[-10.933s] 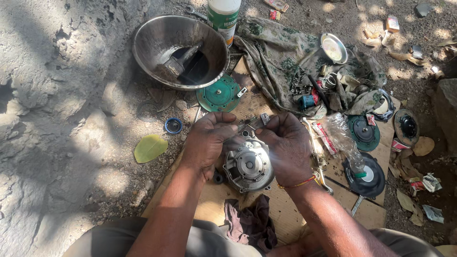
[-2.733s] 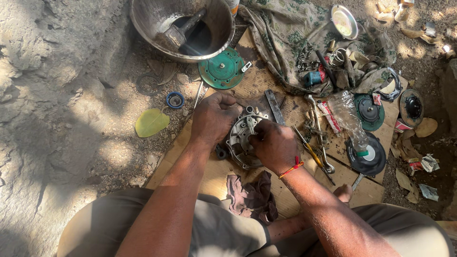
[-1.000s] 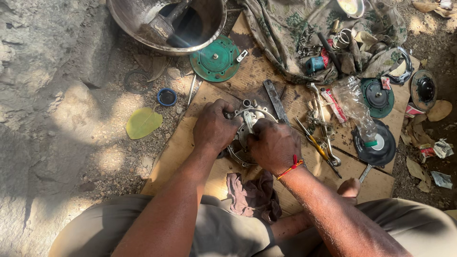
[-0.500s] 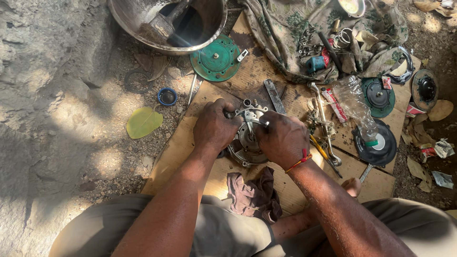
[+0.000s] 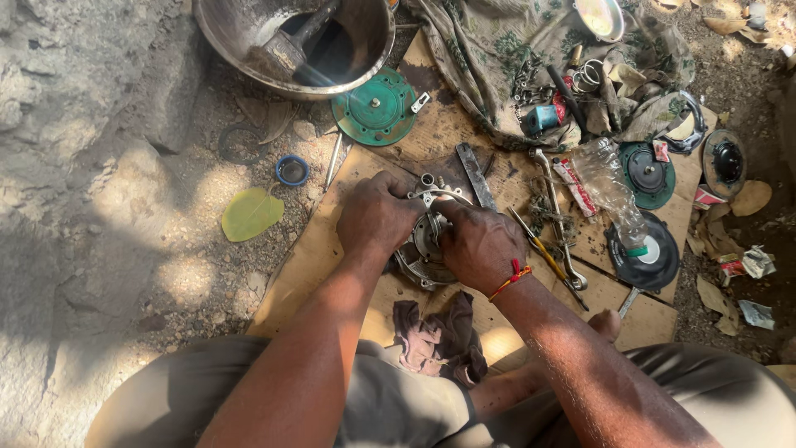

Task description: The person disassembles and cleans a mechanical assembly by removing small components, using a screwdriver to pry and unscrew parts, and wiping surfaces with a cloth.

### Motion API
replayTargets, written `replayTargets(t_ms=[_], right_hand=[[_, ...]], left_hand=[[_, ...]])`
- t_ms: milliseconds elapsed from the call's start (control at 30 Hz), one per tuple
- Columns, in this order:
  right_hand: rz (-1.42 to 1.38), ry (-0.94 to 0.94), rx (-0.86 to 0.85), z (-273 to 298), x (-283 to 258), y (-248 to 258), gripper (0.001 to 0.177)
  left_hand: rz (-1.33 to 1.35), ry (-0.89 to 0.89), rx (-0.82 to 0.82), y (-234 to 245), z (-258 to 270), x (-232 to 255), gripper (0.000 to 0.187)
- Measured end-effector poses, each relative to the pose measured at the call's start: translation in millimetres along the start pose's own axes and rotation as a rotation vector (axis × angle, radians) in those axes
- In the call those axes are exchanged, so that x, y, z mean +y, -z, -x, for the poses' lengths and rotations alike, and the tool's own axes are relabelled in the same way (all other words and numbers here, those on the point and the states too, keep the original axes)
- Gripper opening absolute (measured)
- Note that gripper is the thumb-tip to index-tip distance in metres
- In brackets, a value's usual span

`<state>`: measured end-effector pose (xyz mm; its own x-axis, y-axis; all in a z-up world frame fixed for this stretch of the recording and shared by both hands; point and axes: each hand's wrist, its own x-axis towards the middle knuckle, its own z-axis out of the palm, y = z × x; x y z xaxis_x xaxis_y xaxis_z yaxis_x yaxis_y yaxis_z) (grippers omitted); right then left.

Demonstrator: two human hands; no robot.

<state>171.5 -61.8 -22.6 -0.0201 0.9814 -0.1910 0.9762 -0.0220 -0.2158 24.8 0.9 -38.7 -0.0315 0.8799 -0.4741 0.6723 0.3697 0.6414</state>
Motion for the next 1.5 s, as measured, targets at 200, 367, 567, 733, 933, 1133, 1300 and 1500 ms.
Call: replayTargets(t_ms=[200,367,567,733,933,1133,1300,1500], right_hand=[[-0.119,-0.020,0.127,5.5,14.4,7.8,0.024],[-0.029,0.104,-0.325,55.9,28.4,12.4,0.028],[0.258,0.187,-0.513,91.4,5.8,-29.8,0.024],[0.036,0.716,-0.069,83.5,60.5,-4.8,0.023],[-1.183,-0.268,-0.166,76.8,70.9,-4.4,0.017],[-0.813,-0.207,-0.125,82.5,46.6,8.2,0.034],[-1.472,-0.171,-0.333,93.0,29.9,-18.5,0.042],[-0.472,-0.034,0.126,86.6,57.8,-33.6,0.043]], left_hand=[[0.004,-0.019,0.013,-4.7,-1.3,-6.0,0.029],[0.111,-0.147,0.090,-8.1,-7.6,-17.4,0.032],[0.148,-0.203,0.249,18.1,34.2,-17.9,0.037],[-0.017,-0.282,-0.049,4.9,79.7,-34.6,0.025],[-0.408,-0.752,-0.243,-72.9,95.7,-68.5,0.027],[0.202,-0.304,-0.424,-74.0,99.8,-82.9,0.040],[1.078,0.083,-0.574,-52.1,111.5,-58.2,0.039],[0.270,-0.129,-0.318,-33.6,130.6,-41.9,0.037]])
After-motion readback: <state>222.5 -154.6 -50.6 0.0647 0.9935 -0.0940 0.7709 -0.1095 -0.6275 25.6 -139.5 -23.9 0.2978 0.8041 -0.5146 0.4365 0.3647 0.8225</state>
